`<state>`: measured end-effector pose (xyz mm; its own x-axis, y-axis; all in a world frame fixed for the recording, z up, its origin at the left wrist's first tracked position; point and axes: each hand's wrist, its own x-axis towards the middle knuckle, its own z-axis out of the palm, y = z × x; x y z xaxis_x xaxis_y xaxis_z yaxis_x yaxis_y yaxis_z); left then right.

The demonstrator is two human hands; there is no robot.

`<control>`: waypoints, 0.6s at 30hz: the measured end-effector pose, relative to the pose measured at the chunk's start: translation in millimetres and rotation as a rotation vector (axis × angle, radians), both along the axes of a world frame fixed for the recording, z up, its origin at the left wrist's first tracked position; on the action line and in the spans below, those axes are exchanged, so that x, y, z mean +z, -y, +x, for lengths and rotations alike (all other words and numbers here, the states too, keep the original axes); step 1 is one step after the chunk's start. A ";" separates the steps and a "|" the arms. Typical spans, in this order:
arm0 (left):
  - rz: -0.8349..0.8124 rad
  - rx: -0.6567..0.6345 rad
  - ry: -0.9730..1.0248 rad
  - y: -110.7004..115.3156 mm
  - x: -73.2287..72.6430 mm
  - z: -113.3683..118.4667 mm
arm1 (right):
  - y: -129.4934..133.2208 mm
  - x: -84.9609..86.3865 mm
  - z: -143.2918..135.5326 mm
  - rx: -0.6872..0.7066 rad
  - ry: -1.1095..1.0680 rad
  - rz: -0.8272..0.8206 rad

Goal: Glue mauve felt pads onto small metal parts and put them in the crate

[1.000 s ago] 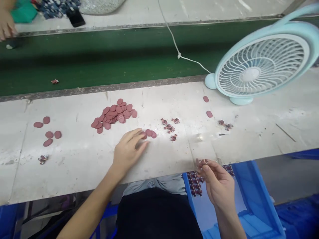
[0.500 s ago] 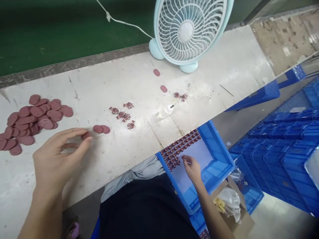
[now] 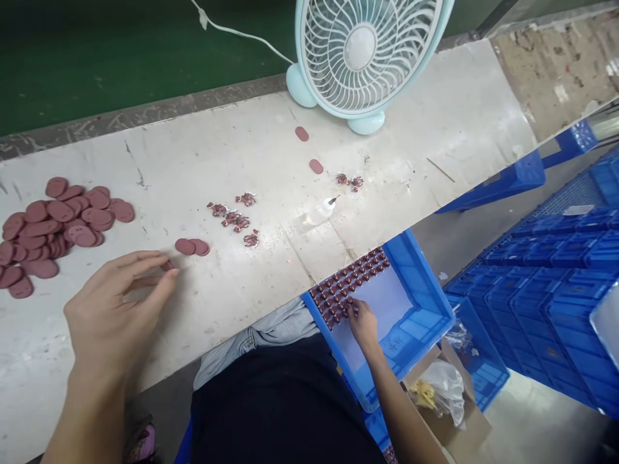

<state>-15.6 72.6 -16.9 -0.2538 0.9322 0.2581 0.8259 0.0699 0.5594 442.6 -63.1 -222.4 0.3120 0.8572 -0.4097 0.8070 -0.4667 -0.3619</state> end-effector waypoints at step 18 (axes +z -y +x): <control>-0.009 0.218 0.903 23.9 23.3 4.6 | -56.6 108.7 -48.6 -0.405 -0.467 0.307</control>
